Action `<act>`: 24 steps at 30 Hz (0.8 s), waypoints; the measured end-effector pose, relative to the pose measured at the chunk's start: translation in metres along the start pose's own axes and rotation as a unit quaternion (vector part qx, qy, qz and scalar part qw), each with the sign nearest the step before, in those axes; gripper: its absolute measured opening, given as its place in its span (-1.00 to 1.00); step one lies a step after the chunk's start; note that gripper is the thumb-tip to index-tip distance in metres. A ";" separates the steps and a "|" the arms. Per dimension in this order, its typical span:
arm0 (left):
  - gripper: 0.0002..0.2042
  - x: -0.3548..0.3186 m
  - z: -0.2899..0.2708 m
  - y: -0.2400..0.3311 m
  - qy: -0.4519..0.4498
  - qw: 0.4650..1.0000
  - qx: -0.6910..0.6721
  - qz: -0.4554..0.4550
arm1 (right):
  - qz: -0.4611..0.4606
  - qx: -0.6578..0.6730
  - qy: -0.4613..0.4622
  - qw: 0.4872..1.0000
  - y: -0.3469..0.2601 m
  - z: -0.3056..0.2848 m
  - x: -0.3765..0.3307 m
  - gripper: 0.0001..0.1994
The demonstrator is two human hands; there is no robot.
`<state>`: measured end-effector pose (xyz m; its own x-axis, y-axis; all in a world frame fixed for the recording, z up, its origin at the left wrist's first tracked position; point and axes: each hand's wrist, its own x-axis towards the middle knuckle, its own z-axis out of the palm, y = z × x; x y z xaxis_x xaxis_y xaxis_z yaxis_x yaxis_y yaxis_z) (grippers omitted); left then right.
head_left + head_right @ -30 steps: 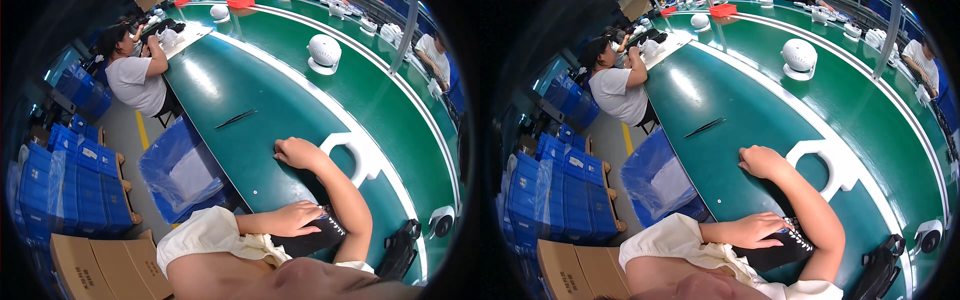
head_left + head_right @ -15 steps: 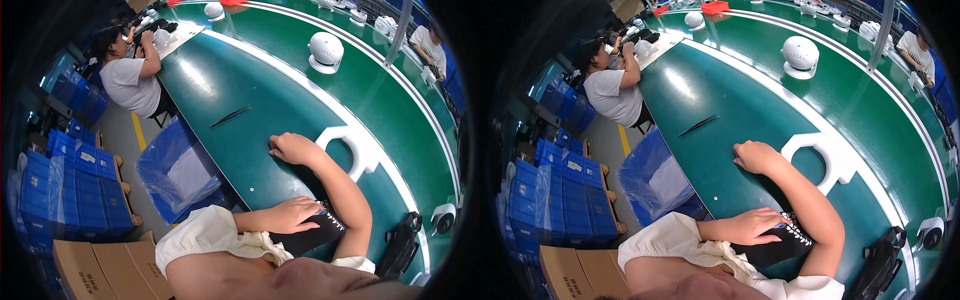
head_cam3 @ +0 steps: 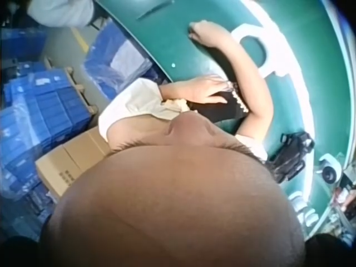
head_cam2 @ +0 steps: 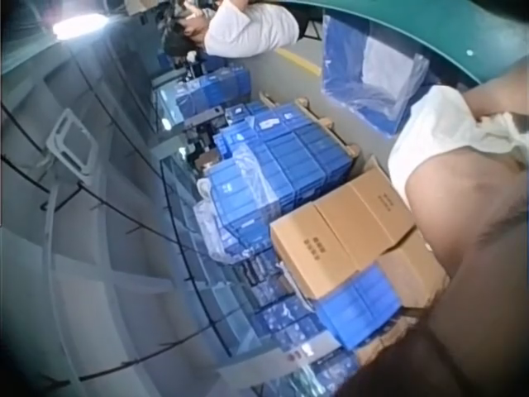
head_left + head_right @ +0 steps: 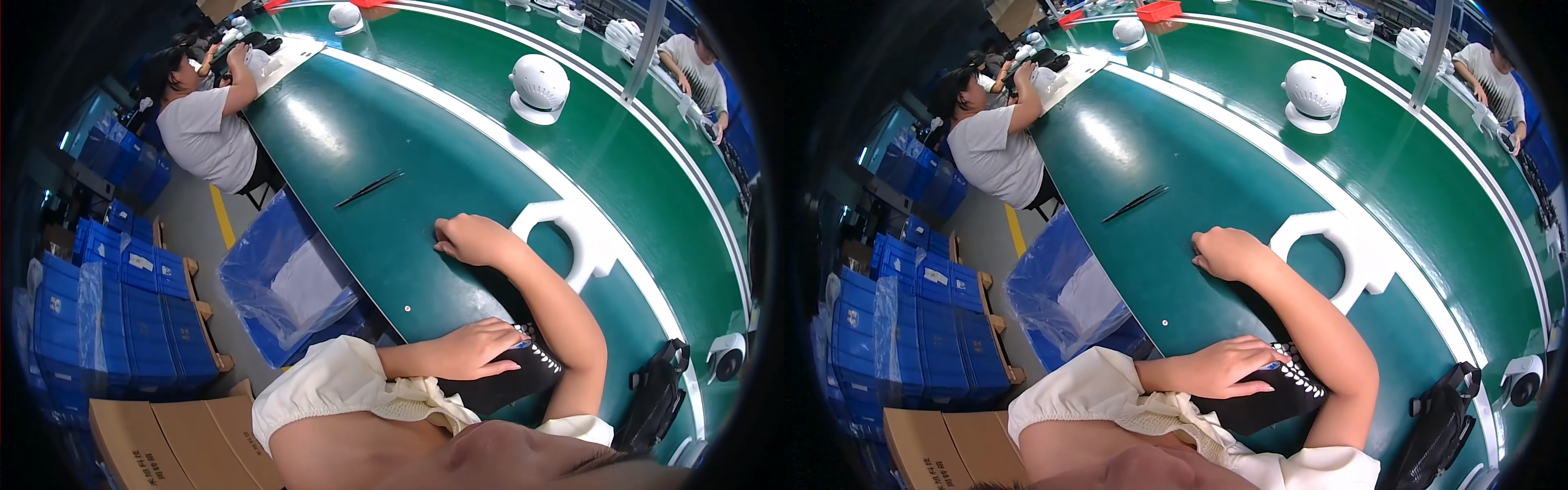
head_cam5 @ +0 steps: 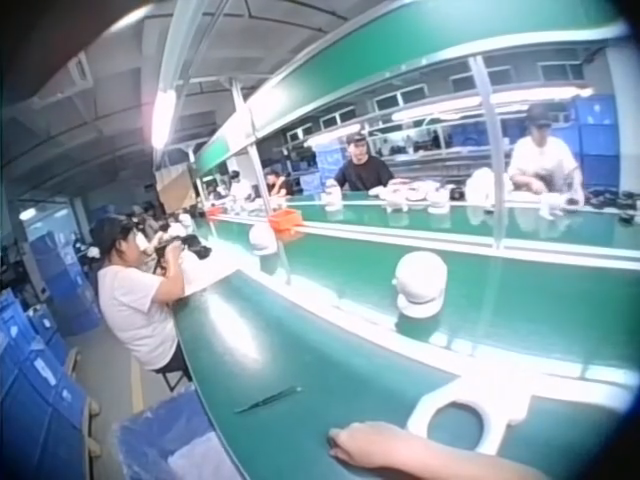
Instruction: Assembling plastic housing and internal components for a security camera on an assembly line.
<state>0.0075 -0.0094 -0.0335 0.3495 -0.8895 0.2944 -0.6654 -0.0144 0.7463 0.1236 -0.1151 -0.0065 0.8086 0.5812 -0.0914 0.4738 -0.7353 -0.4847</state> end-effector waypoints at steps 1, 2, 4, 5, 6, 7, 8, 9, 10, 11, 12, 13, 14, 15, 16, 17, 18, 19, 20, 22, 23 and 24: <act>-0.64 0.000 0.000 0.000 0.004 1.000 0.002 0.002 | 0.000 -0.001 0.000 1.000 0.000 0.000 0.000 -0.78; -0.64 0.000 0.000 0.001 0.005 1.000 0.002 0.002 | 0.000 -0.002 0.001 1.000 -0.001 0.000 0.000 -0.78; -0.65 0.000 -0.001 0.002 0.001 1.000 0.001 -0.002 | 0.000 0.000 0.000 1.000 -0.001 0.000 0.000 -0.78; -0.65 0.000 -0.001 0.001 0.001 1.000 0.000 -0.001 | 0.000 0.002 -0.001 1.000 -0.001 0.000 0.001 -0.78; -0.65 0.000 -0.001 0.001 -0.001 1.000 0.000 -0.002 | 0.000 0.002 -0.001 1.000 -0.001 0.000 0.001 -0.78; -0.65 0.000 -0.001 0.001 -0.002 1.000 -0.001 -0.003 | 0.000 0.003 -0.001 1.000 -0.001 0.000 0.001 -0.78; -0.65 0.000 -0.001 0.001 -0.002 1.000 -0.001 -0.003 | 0.000 0.005 0.000 1.000 0.000 0.000 0.001 -0.77; -0.65 0.000 -0.001 0.001 -0.001 1.000 0.001 -0.001 | 0.000 0.005 0.000 1.000 0.000 0.000 0.001 -0.77; -0.66 0.000 -0.001 0.000 0.000 1.000 0.003 0.002 | 0.000 0.005 0.001 1.000 0.000 0.001 0.001 -0.77; -0.66 0.000 -0.001 0.000 0.000 1.000 0.003 0.002 | 0.000 0.005 0.003 1.000 0.000 0.001 0.001 -0.77; -0.66 0.000 -0.001 0.000 0.003 1.000 0.002 0.004 | 0.001 0.004 0.003 1.000 -0.001 0.000 0.001 -0.77; -0.66 0.000 0.000 0.000 0.005 1.000 0.001 0.005 | 0.000 0.003 0.002 1.000 -0.001 -0.001 0.001 -0.77; -0.66 0.000 0.000 0.000 0.005 1.000 0.001 0.005 | 0.000 0.001 0.002 1.000 -0.002 -0.001 0.000 -0.77; -0.67 0.001 0.000 0.000 0.005 1.000 0.001 0.005 | 0.001 0.002 0.002 1.000 -0.001 -0.001 0.000 -0.77; -0.67 0.000 0.000 0.000 0.006 1.000 0.002 0.005 | 0.001 0.002 0.003 1.000 -0.002 -0.001 0.000 -0.78; -0.67 0.000 -0.001 0.000 0.006 1.000 0.001 0.006 | 0.000 0.002 0.004 1.000 -0.002 -0.001 0.000 -0.78; -0.67 0.000 -0.001 0.000 0.007 1.000 0.002 0.005 | 0.001 0.002 0.004 1.000 -0.003 -0.001 0.000 -0.78; -0.66 0.000 -0.001 0.000 0.006 1.000 0.003 0.003 | 0.001 0.002 0.004 1.000 -0.002 -0.002 0.000 -0.78; -0.66 0.001 -0.001 0.000 0.006 1.000 0.003 0.003 | 0.002 0.002 0.003 1.000 -0.002 -0.002 0.000 -0.78; -0.66 0.000 0.000 0.000 0.008 1.000 0.004 0.006 | 0.003 0.002 0.002 1.000 -0.002 -0.002 0.000 -0.78; -0.66 0.000 -0.001 0.000 0.009 1.000 0.004 0.007 | 0.005 0.001 0.001 1.000 -0.003 -0.002 0.000 -0.78; -0.66 0.000 -0.002 0.001 0.005 1.000 0.004 0.004 | 0.004 0.001 0.001 1.000 -0.003 -0.002 0.000 -0.78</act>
<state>0.0078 -0.0084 -0.0320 0.3506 -0.8849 0.3066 -0.6736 -0.0108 0.7390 0.1229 -0.1131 -0.0034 0.8132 0.5743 -0.0949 0.4661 -0.7401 -0.4848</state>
